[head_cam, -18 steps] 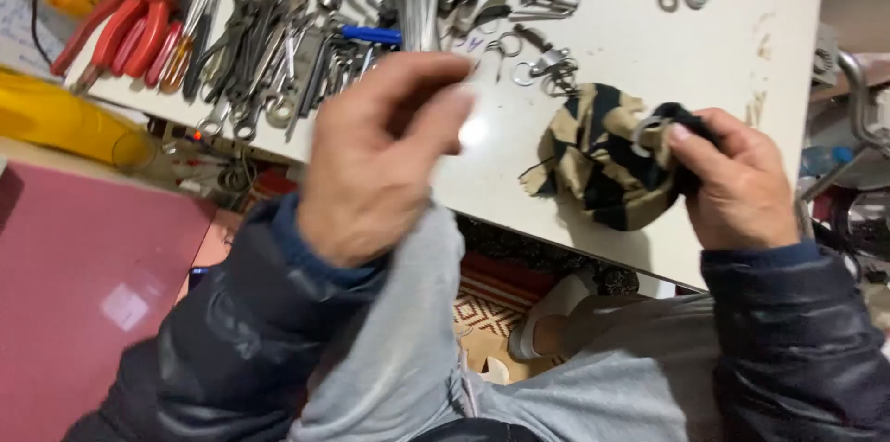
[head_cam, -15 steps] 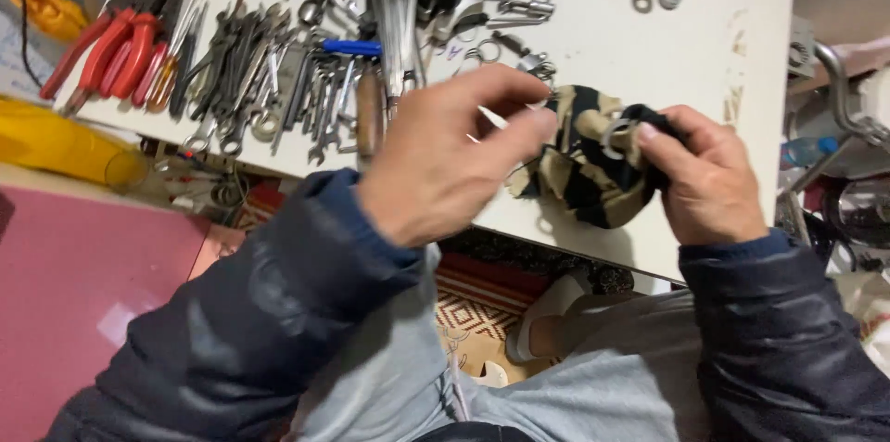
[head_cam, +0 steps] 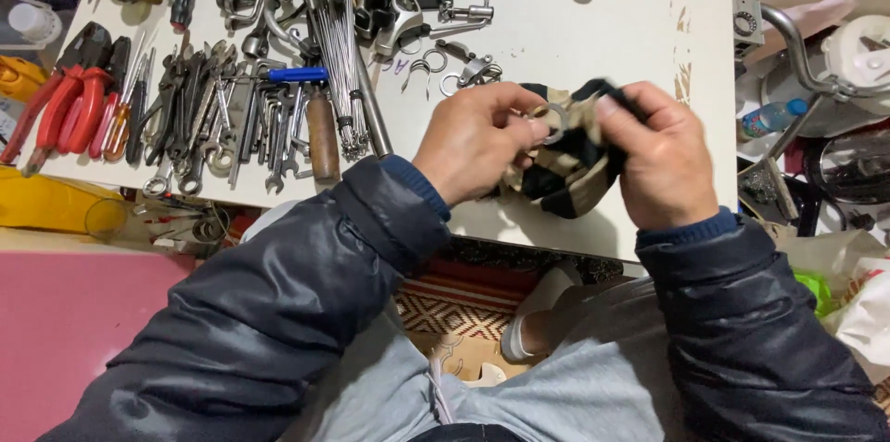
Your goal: A person is cleaning a small metal bicycle component by wiping it with a cloth at a workbench filled with tools.
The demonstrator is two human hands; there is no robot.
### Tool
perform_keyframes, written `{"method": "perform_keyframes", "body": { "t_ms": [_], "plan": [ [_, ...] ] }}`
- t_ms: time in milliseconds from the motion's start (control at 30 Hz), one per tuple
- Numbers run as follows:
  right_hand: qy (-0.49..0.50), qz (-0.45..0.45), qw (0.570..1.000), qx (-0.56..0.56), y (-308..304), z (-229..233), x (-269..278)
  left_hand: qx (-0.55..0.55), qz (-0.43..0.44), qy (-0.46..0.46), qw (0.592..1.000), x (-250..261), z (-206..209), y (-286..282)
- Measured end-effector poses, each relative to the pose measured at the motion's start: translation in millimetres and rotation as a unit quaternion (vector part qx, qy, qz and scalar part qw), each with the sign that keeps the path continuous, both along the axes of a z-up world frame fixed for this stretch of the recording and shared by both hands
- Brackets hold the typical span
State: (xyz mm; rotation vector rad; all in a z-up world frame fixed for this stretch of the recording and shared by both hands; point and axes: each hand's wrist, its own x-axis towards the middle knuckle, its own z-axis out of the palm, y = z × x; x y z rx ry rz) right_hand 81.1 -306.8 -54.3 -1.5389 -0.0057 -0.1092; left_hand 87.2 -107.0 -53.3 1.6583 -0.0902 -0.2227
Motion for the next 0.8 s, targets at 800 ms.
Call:
{"method": "perform_keyframes", "body": {
  "t_ms": [800],
  "plan": [
    [0.014,0.042,0.992,-0.116,11.3,2.8,-5.0,-0.107,-0.039,0.021,0.993,8.3,-20.8,-1.7]
  ]
}}
